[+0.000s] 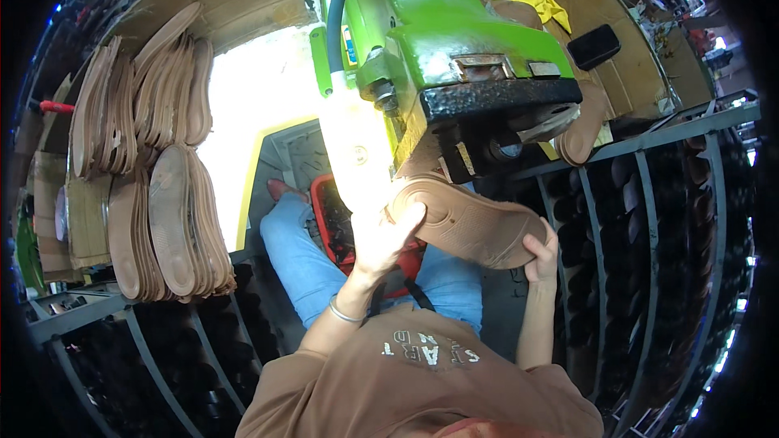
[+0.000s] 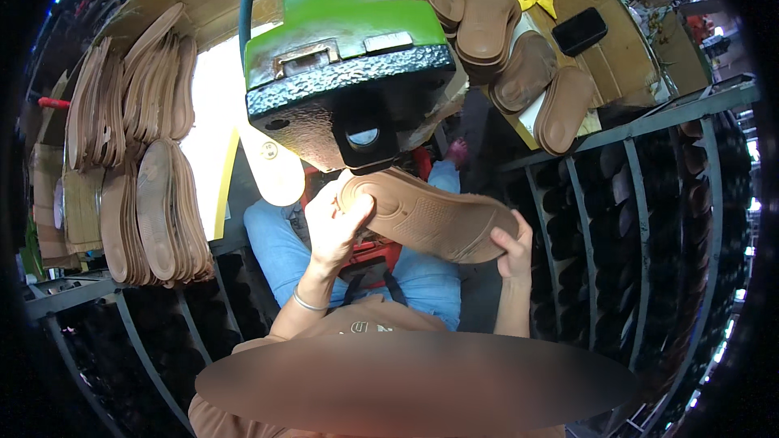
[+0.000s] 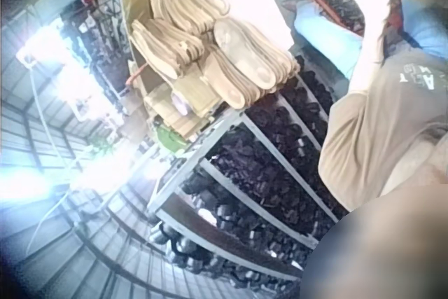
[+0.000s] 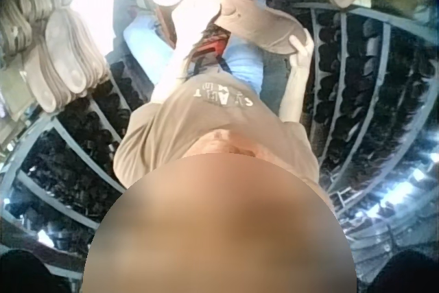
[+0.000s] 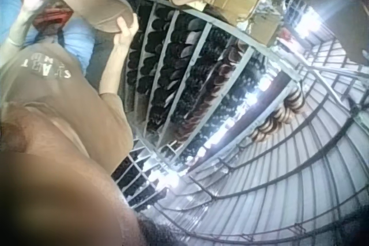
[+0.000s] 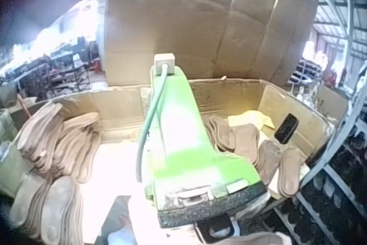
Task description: Using a sole-trimming or shaping machine to finish shoe sole components.
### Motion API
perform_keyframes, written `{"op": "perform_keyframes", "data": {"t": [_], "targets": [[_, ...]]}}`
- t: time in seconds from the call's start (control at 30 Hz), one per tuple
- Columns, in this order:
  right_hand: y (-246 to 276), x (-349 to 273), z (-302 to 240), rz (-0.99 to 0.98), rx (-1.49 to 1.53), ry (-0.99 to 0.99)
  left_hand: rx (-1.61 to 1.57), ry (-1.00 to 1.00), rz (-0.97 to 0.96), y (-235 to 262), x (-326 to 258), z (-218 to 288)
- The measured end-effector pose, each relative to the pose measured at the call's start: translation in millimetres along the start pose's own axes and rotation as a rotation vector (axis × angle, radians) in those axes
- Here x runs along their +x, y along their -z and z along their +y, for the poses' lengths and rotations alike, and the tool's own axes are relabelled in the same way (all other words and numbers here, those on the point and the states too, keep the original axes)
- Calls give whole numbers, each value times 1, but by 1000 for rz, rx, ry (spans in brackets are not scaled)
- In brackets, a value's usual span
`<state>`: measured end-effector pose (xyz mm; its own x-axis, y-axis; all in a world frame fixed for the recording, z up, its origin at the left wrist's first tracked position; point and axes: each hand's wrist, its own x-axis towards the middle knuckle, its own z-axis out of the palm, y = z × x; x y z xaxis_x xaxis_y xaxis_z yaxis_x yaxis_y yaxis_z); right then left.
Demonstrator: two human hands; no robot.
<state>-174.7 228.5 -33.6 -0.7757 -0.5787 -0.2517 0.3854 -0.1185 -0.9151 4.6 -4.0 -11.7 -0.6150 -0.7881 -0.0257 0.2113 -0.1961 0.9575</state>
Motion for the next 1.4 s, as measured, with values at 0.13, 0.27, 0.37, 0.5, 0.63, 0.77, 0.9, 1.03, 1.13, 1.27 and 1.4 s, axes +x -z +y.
{"op": "perform_keyframes", "data": {"t": [0.13,0.27,0.37,0.5,0.63,0.77,0.9,1.03,1.13,1.27,1.4], "targets": [[-25,34,-29,-16,25,83,159,-97,-53,15,4,-4],[-32,62,-32,-52,-46,148,108,-36,-19,20,3,4],[-31,59,-17,-68,-20,176,72,-27,-23,24,2,-3],[-19,45,-7,64,125,170,167,45,-76,12,6,-4],[-32,61,-34,74,-53,233,191,-56,-76,10,11,-2],[-70,83,-54,20,-64,247,196,-176,20,26,7,0],[-103,93,-46,-84,47,213,5,-62,17,51,3,17],[-119,85,-21,-169,145,165,30,-29,21,79,0,36],[-135,70,-9,-155,126,160,24,22,98,104,-6,34],[-145,55,6,-164,29,194,-31,63,149,130,-21,34],[-180,40,6,-223,61,207,-13,118,199,156,-52,25]]}}
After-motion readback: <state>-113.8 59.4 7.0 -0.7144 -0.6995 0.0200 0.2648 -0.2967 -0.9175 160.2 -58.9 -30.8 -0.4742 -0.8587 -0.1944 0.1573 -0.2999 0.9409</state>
